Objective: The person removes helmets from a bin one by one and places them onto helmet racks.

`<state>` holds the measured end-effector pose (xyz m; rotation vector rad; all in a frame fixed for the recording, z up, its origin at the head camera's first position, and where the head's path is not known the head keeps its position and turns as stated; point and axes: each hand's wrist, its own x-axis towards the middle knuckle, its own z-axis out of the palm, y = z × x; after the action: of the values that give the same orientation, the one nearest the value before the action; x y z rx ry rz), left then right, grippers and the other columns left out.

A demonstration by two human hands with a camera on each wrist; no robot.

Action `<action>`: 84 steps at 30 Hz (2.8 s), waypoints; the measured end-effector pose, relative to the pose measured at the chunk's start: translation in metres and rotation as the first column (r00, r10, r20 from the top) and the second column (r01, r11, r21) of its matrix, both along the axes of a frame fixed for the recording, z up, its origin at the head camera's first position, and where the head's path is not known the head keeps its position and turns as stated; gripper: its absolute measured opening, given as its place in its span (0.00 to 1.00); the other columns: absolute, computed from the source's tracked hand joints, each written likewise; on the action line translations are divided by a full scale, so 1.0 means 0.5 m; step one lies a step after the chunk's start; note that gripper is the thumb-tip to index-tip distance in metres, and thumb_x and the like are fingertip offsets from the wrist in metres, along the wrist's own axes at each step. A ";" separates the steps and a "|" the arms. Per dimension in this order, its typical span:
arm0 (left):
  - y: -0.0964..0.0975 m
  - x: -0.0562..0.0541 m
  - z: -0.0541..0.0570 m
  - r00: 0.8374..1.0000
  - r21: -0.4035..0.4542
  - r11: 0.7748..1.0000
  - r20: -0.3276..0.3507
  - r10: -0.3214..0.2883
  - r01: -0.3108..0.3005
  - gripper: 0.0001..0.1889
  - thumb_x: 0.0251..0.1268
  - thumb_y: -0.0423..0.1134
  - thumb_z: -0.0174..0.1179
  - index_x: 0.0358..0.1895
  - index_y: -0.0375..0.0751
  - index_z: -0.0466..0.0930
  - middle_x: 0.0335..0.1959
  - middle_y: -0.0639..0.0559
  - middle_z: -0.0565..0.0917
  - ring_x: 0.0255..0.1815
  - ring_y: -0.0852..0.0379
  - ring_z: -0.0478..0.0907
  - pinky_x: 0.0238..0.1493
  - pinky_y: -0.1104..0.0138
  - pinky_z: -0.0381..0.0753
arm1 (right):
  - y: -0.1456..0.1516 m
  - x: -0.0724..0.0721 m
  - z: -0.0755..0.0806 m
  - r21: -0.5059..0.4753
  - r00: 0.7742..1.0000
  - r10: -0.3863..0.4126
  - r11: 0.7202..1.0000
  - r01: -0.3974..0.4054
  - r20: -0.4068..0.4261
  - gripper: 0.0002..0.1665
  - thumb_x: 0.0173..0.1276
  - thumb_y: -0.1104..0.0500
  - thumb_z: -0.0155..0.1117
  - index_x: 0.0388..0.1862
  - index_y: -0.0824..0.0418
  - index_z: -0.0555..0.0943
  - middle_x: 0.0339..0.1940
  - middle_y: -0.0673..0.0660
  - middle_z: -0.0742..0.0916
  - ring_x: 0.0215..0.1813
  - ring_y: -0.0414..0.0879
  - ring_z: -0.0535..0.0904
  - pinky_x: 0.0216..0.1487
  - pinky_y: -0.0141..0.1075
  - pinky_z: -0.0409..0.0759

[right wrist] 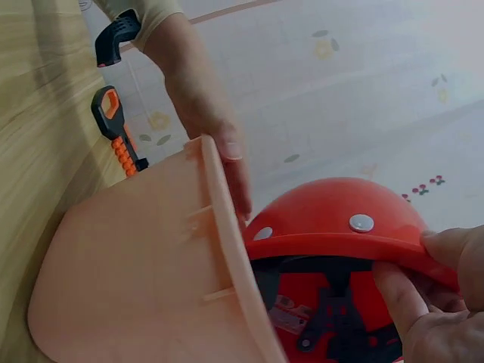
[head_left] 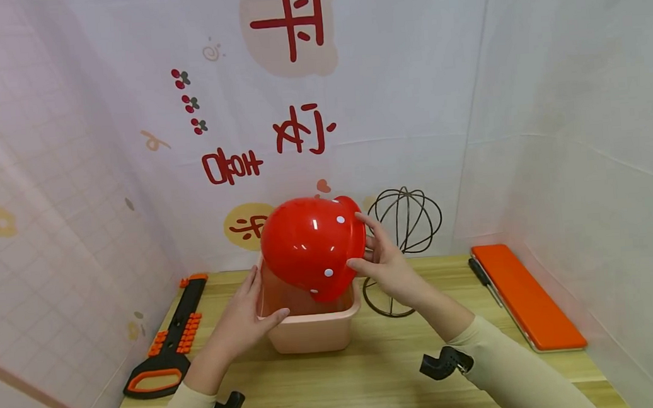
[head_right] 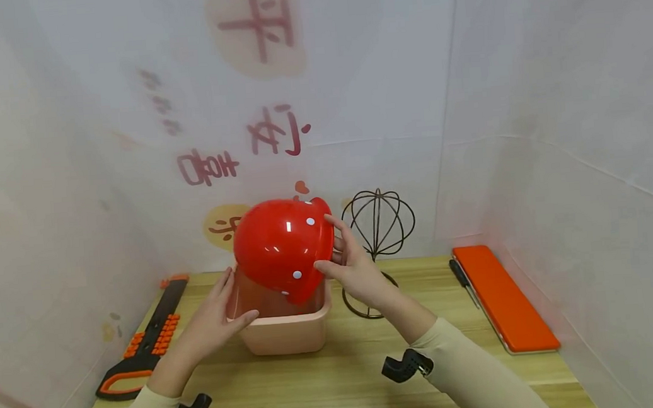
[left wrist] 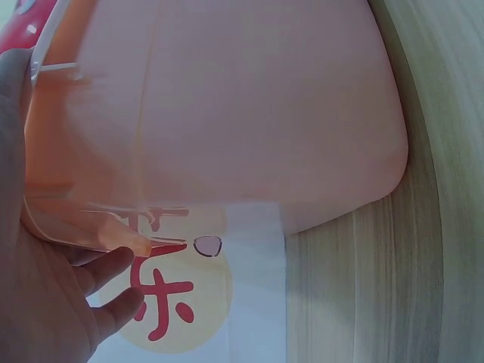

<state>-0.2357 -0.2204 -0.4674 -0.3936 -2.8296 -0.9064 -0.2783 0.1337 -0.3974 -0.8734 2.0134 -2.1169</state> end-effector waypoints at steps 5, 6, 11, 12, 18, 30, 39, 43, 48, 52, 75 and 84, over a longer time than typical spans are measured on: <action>-0.002 0.000 -0.001 1.000 -0.009 1.000 0.013 0.010 -0.010 0.65 0.67 0.74 0.68 0.92 0.37 0.46 0.92 0.37 0.49 0.87 0.26 0.55 0.69 0.27 0.72 | 0.009 -0.004 0.014 -0.108 0.999 -0.010 0.994 0.005 -0.045 0.56 0.79 0.74 0.67 0.92 0.41 0.53 0.75 0.65 0.81 0.67 0.60 0.86 0.58 0.53 0.90; -0.003 0.000 -0.002 1.000 -0.013 1.000 0.016 0.011 -0.010 0.65 0.67 0.75 0.68 0.92 0.37 0.46 0.92 0.37 0.48 0.88 0.26 0.55 0.70 0.27 0.72 | 0.011 -0.004 0.016 -0.124 0.998 -0.014 0.992 0.007 -0.055 0.56 0.79 0.74 0.67 0.92 0.41 0.53 0.75 0.65 0.81 0.67 0.59 0.87 0.58 0.52 0.90; -0.005 -0.002 -0.006 1.000 -0.021 1.000 0.021 0.007 -0.007 0.64 0.69 0.75 0.66 0.91 0.35 0.46 0.93 0.38 0.47 0.88 0.27 0.53 0.73 0.28 0.69 | 0.017 -0.003 0.031 -0.191 0.993 -0.042 0.981 0.021 -0.111 0.55 0.79 0.75 0.65 0.92 0.43 0.51 0.74 0.67 0.80 0.65 0.58 0.87 0.58 0.50 0.90; -0.006 -0.003 -0.006 1.000 -0.021 1.000 0.021 0.006 -0.006 0.64 0.69 0.74 0.66 0.91 0.35 0.46 0.93 0.38 0.47 0.89 0.27 0.53 0.74 0.28 0.68 | 0.018 -0.002 0.035 -0.204 0.992 -0.050 0.979 0.025 -0.118 0.55 0.80 0.75 0.65 0.92 0.43 0.52 0.74 0.67 0.80 0.66 0.58 0.87 0.59 0.50 0.90; -0.006 -0.006 -0.005 1.000 -0.024 1.000 0.022 0.010 -0.010 0.64 0.70 0.73 0.67 0.91 0.35 0.46 0.93 0.38 0.46 0.89 0.28 0.52 0.76 0.28 0.66 | 0.021 -0.004 0.055 -0.305 0.985 -0.106 0.951 0.061 -0.134 0.53 0.81 0.74 0.64 0.91 0.41 0.52 0.79 0.66 0.77 0.69 0.60 0.85 0.59 0.51 0.89; -0.003 -0.011 -0.008 1.000 -0.029 1.000 -0.004 0.011 -0.011 0.63 0.70 0.74 0.66 0.91 0.33 0.47 0.92 0.37 0.47 0.88 0.28 0.54 0.77 0.29 0.66 | 0.054 -0.010 0.082 -0.531 0.945 -0.301 0.825 0.192 -0.126 0.50 0.81 0.76 0.60 0.90 0.45 0.53 0.79 0.66 0.75 0.69 0.59 0.85 0.61 0.47 0.88; -0.001 -0.005 -0.003 1.000 -0.018 1.000 0.002 0.023 -0.023 0.65 0.69 0.78 0.63 0.91 0.35 0.47 0.92 0.36 0.47 0.88 0.27 0.55 0.73 0.29 0.70 | 0.092 -0.014 0.068 -0.599 0.935 -0.354 0.754 0.270 -0.025 0.48 0.83 0.75 0.60 0.88 0.43 0.53 0.83 0.64 0.71 0.72 0.61 0.82 0.63 0.46 0.87; 0.000 -0.001 0.002 1.000 -0.013 1.000 -0.022 0.007 -0.008 0.63 0.71 0.75 0.63 0.90 0.31 0.48 0.92 0.34 0.48 0.87 0.26 0.55 0.74 0.28 0.69 | 0.104 -0.012 0.053 -0.600 0.929 -0.369 0.746 0.289 -0.011 0.48 0.83 0.74 0.59 0.89 0.43 0.52 0.85 0.64 0.70 0.74 0.63 0.80 0.65 0.48 0.85; -0.001 0.002 0.006 1.000 -0.004 1.000 -0.029 0.000 0.000 0.62 0.72 0.74 0.64 0.90 0.30 0.48 0.92 0.33 0.49 0.87 0.25 0.55 0.75 0.28 0.68 | 0.113 -0.009 0.030 -0.635 0.925 -0.378 0.708 0.309 0.028 0.48 0.84 0.74 0.57 0.89 0.44 0.51 0.86 0.61 0.69 0.75 0.63 0.78 0.64 0.47 0.86; -0.005 0.000 0.002 1.000 -0.012 1.000 -0.028 0.002 -0.002 0.63 0.72 0.74 0.64 0.90 0.30 0.48 0.92 0.34 0.48 0.87 0.25 0.56 0.75 0.28 0.68 | 0.117 -0.009 0.014 -0.663 0.921 -0.389 0.683 0.308 0.028 0.48 0.84 0.75 0.57 0.90 0.45 0.51 0.87 0.60 0.69 0.77 0.64 0.77 0.62 0.48 0.86; -0.006 -0.007 -0.010 1.000 -0.004 1.000 -0.017 0.007 -0.007 0.62 0.72 0.72 0.66 0.91 0.33 0.47 0.92 0.36 0.47 0.87 0.27 0.55 0.75 0.26 0.66 | 0.126 0.007 -0.071 -0.688 0.890 -0.418 0.593 0.419 0.181 0.47 0.84 0.74 0.58 0.88 0.44 0.51 0.86 0.62 0.70 0.73 0.60 0.81 0.59 0.45 0.88; -0.005 -0.006 -0.006 1.000 0.005 1.000 -0.018 -0.001 0.001 0.60 0.73 0.66 0.69 0.91 0.33 0.46 0.92 0.36 0.46 0.86 0.26 0.57 0.75 0.28 0.68 | 0.125 0.016 -0.096 -0.680 0.883 -0.424 0.588 0.438 0.203 0.47 0.85 0.74 0.57 0.89 0.45 0.49 0.86 0.62 0.70 0.71 0.58 0.82 0.58 0.42 0.89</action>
<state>-0.2387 -0.2228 -0.4706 -0.4011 -2.8104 -0.9046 -0.2703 0.1964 -0.4454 -0.3951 1.4457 -3.2798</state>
